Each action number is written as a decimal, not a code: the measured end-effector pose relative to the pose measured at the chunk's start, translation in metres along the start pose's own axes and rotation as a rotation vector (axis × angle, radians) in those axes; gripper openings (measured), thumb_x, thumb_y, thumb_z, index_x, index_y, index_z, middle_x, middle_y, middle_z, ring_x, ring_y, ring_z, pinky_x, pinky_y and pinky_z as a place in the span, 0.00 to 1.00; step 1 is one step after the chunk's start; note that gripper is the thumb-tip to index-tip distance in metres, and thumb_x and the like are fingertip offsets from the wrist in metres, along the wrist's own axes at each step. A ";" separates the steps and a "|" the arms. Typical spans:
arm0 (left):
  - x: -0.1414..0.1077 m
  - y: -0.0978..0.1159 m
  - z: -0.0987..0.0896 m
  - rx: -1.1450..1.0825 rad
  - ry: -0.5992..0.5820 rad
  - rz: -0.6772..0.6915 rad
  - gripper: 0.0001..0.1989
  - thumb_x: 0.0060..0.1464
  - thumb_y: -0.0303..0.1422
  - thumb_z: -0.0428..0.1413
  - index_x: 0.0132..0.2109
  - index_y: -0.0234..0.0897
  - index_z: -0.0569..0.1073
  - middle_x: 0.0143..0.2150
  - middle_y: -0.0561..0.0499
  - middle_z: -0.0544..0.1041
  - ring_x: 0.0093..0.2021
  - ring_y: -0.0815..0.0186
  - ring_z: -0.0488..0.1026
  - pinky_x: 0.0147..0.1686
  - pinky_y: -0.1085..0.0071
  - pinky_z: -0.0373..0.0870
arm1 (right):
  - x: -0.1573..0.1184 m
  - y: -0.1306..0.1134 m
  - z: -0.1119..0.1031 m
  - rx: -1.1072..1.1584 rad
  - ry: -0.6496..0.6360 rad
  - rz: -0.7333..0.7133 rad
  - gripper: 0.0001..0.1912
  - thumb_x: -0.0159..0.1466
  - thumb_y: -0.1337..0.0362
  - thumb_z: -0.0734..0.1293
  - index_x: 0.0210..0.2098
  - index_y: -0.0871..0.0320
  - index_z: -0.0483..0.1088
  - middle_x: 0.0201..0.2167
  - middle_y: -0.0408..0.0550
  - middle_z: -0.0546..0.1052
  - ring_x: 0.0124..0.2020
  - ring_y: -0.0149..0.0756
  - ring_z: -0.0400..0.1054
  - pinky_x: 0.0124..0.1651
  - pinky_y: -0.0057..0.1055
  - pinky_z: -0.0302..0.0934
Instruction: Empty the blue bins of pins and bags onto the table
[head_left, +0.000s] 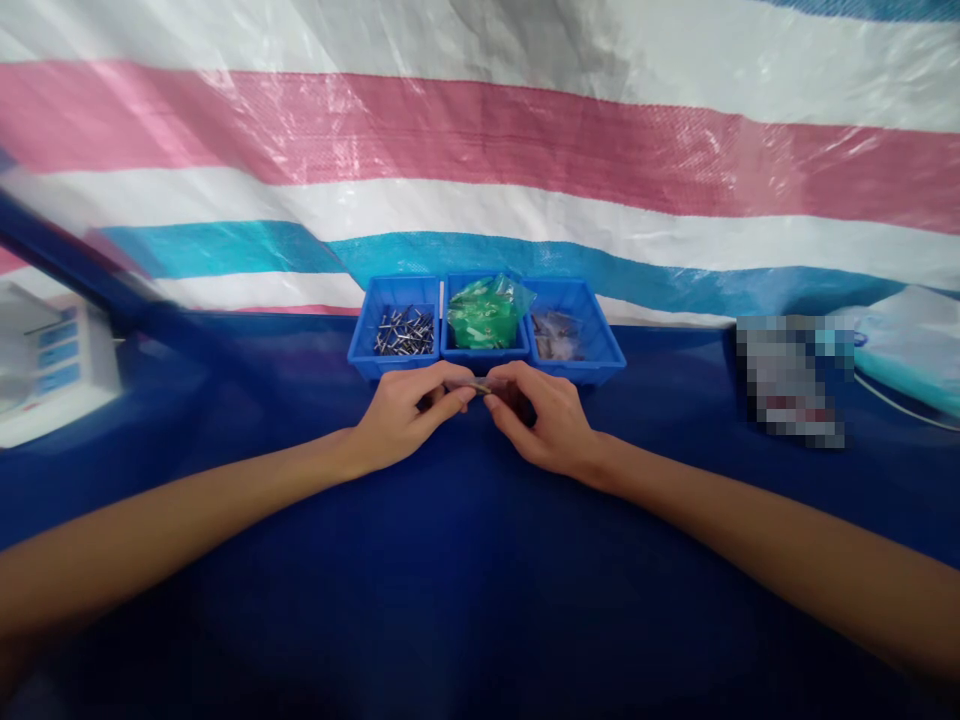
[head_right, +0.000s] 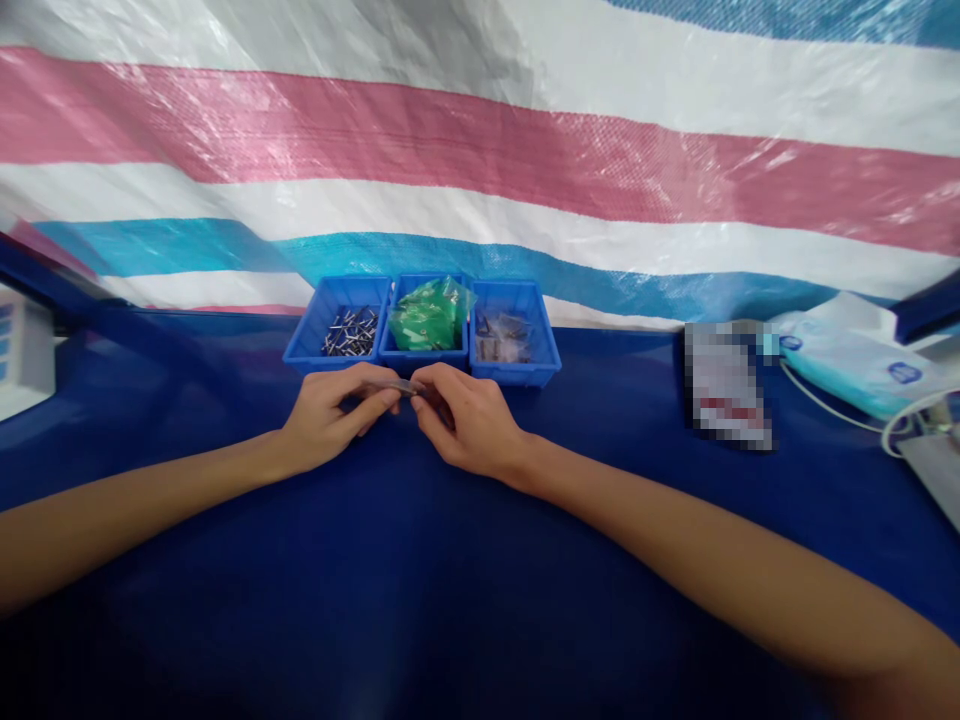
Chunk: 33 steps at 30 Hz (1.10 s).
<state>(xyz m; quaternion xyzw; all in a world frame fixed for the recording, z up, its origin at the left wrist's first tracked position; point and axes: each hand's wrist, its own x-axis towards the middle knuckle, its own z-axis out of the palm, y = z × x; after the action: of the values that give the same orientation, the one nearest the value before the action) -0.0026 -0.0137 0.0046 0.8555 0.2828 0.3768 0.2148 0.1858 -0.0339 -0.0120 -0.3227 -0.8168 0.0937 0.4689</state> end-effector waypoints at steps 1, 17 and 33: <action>0.000 0.000 0.000 0.001 0.000 0.004 0.08 0.62 0.32 0.51 0.41 0.33 0.73 0.27 0.55 0.75 0.18 0.77 0.65 0.20 0.82 0.64 | 0.000 0.000 0.000 0.002 -0.001 0.002 0.03 0.62 0.70 0.61 0.37 0.59 0.63 0.22 0.39 0.70 0.17 0.24 0.58 0.21 0.22 0.55; 0.000 0.000 0.000 0.040 -0.005 0.044 0.09 0.62 0.33 0.50 0.41 0.34 0.73 0.27 0.54 0.76 0.19 0.77 0.67 0.21 0.81 0.65 | 0.000 0.001 -0.001 0.042 -0.014 0.007 0.04 0.62 0.71 0.60 0.37 0.59 0.63 0.22 0.40 0.68 0.18 0.25 0.59 0.22 0.23 0.54; 0.000 -0.001 0.001 0.063 -0.005 0.074 0.07 0.61 0.31 0.52 0.40 0.34 0.73 0.27 0.54 0.76 0.20 0.75 0.69 0.22 0.80 0.66 | 0.000 0.001 -0.002 0.056 -0.021 0.001 0.03 0.61 0.71 0.60 0.35 0.59 0.63 0.21 0.39 0.67 0.18 0.24 0.57 0.22 0.23 0.53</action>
<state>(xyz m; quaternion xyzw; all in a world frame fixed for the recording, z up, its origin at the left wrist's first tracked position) -0.0022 -0.0129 0.0031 0.8726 0.2621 0.3735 0.1743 0.1879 -0.0334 -0.0109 -0.3088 -0.8186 0.1201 0.4691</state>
